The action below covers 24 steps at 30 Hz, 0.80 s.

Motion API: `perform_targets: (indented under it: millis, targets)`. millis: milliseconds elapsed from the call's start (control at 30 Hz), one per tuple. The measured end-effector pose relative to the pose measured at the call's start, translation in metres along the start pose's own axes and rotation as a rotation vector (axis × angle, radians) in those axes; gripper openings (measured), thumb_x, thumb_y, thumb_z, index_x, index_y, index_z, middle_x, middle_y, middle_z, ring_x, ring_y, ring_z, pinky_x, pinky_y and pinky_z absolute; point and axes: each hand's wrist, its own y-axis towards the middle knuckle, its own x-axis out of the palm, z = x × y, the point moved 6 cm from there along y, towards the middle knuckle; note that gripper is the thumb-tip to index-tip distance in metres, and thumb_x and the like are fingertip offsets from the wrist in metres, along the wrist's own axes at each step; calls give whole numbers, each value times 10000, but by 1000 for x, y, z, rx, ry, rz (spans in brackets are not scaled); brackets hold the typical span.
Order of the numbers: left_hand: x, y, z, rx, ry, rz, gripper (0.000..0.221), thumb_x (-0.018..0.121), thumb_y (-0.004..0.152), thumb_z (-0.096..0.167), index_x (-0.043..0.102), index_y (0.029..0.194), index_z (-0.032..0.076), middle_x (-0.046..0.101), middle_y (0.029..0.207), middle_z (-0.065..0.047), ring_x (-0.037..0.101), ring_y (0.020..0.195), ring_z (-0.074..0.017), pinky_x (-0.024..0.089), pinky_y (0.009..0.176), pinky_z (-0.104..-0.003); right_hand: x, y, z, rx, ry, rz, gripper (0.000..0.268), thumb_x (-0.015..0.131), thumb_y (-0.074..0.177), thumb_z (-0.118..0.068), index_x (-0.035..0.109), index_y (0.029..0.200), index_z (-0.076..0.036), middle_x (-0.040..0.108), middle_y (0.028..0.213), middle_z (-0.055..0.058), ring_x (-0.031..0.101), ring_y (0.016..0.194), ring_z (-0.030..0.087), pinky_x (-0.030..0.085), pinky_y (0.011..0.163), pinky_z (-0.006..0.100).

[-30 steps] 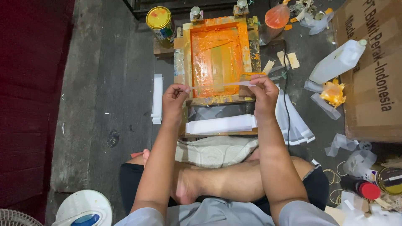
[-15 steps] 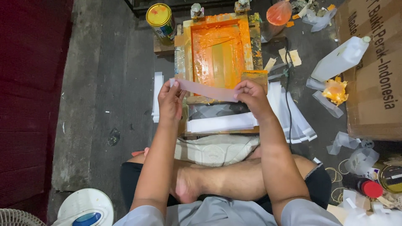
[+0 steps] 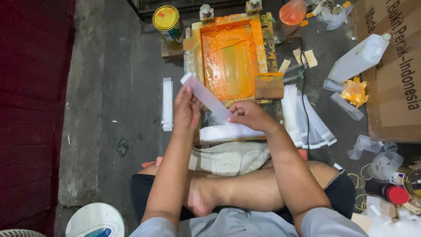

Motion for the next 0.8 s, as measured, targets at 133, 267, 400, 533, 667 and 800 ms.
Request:
perform_targets:
  millis: [133,267,400,533,667,800]
  targets:
    - [3,0,-5,-10,26,-23,243,755,952,204,719,1179,123,777,1047,-80,769,972,-222,635,926,-360,9,1,-5,17,24,-10,124,764,862,-81,735,975,-39,716,707,23,543,635,76,467,643,242]
    - [-3,4,-24,-25,115,-65,264,756,951,208,733,1193,107,783,1032,-89,774,949,-215,631,920,-375,13,7,0,29,91,21,141,751,871,-60,717,1007,-50,738,735,23,601,661,70,497,683,232]
    - [-11,2,-41,-26,246,-98,223,762,944,120,761,1164,83,785,1015,-84,756,952,-181,617,933,-364,12,9,10,48,155,78,154,751,876,-73,718,1023,-40,741,743,46,638,651,100,540,680,257]
    - [-3,-7,-37,-1,361,-114,270,789,909,95,761,1177,71,781,983,-52,723,947,-118,601,937,-315,12,7,3,33,184,140,153,772,873,-89,676,986,-49,686,722,14,614,657,89,536,685,260]
    - [8,-10,-35,-3,517,-183,296,808,909,112,762,1198,73,782,1043,-99,689,971,-134,583,958,-350,5,15,8,7,186,182,138,774,897,-113,677,982,-63,687,681,38,641,624,116,539,674,260]
    - [28,-22,-27,-25,612,-233,289,805,909,98,761,1194,69,783,1027,-91,649,965,-104,554,972,-330,3,5,-29,-34,236,256,136,773,895,-122,664,958,-72,665,675,22,610,633,94,500,654,244]
